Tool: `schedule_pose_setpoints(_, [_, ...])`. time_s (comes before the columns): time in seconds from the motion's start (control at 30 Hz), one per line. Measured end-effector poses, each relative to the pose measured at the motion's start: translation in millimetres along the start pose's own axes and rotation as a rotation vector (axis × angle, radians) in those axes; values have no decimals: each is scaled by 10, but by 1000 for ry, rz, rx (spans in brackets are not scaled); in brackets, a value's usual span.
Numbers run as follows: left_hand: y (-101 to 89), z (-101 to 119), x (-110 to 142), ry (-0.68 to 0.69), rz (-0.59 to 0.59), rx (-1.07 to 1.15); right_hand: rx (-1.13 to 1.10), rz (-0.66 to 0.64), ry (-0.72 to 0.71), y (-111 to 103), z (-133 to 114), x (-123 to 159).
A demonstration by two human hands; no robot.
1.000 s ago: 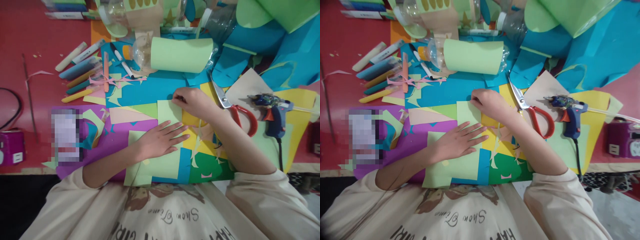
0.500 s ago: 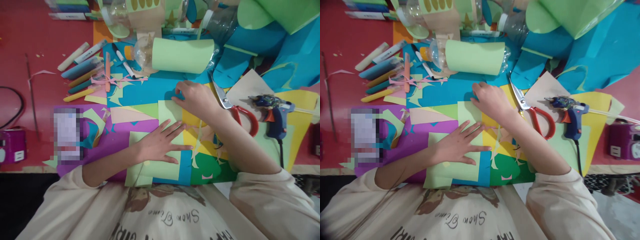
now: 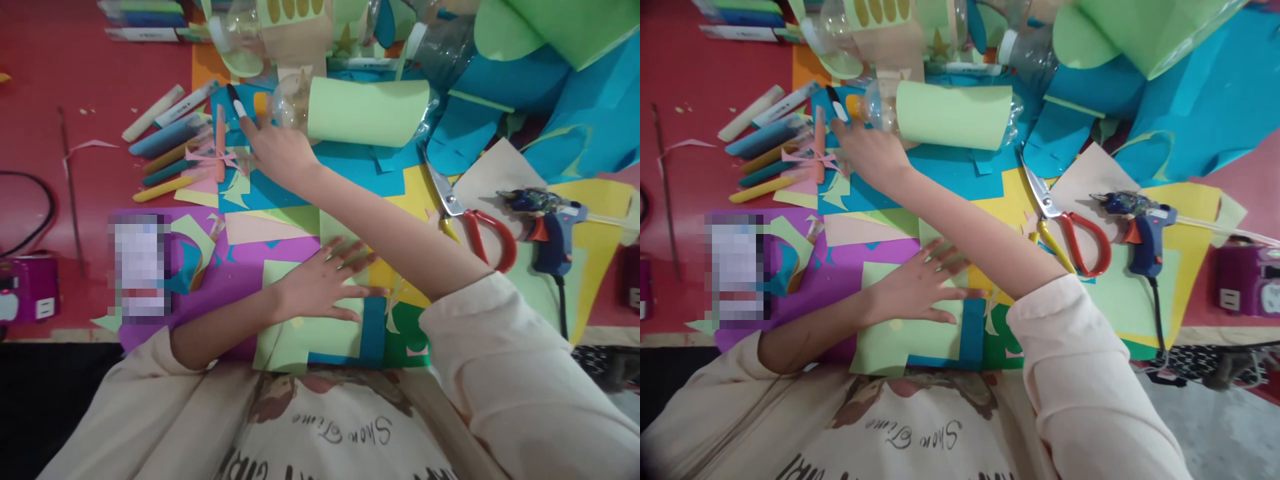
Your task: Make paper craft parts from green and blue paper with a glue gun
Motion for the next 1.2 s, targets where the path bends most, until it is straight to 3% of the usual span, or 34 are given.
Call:
schedule_pose_setpoints(0.13, [5, -9, -3, 3, -20, 19, -97, -4, -76, -58, -95, 99])
schedule_pose_setpoints(0.27, [24, -6, 5, 15, -43, 5, -193, 51, -134, -216, -83, 543])
schedule_pose_setpoints(0.33, [23, -2, 12, 16, -28, -8, -438, 160, -126, -310, 52, 833])
schedule_pose_setpoints(0.5, [6, 0, 21, -6, 0, -27, -931, 359, 132, -467, 608, 1539])
schedule_pose_setpoints(0.67, [7, 8, 7, -18, -32, -34, -627, 630, 283, -722, 844, 2031])
schedule_pose_setpoints(0.8, [28, 11, 9, -22, -57, -60, -485, 643, 183, -665, 866, 2049])
schedule_pose_setpoints(0.93, [48, 7, 19, -10, -39, -58, -599, 589, -23, -404, 907, 1857])
schedule_pose_setpoints(1.03, [59, 3, 21, -6, -27, -55, -800, 701, 57, -266, 1023, 1813])
schedule_pose_setpoints(1.2, [78, 8, 16, -9, -74, -64, -1012, 863, 116, -228, 1111, 1873])
Point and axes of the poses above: each hand's wrist, its own x-axis away from the middle knuckle, its own y-axis out of the palm, z = x × y, the point moved 5 cm from there along -x, towards the middle knuckle, and after that the axes turned 8 degrees about -y, right-handed, at the moved point
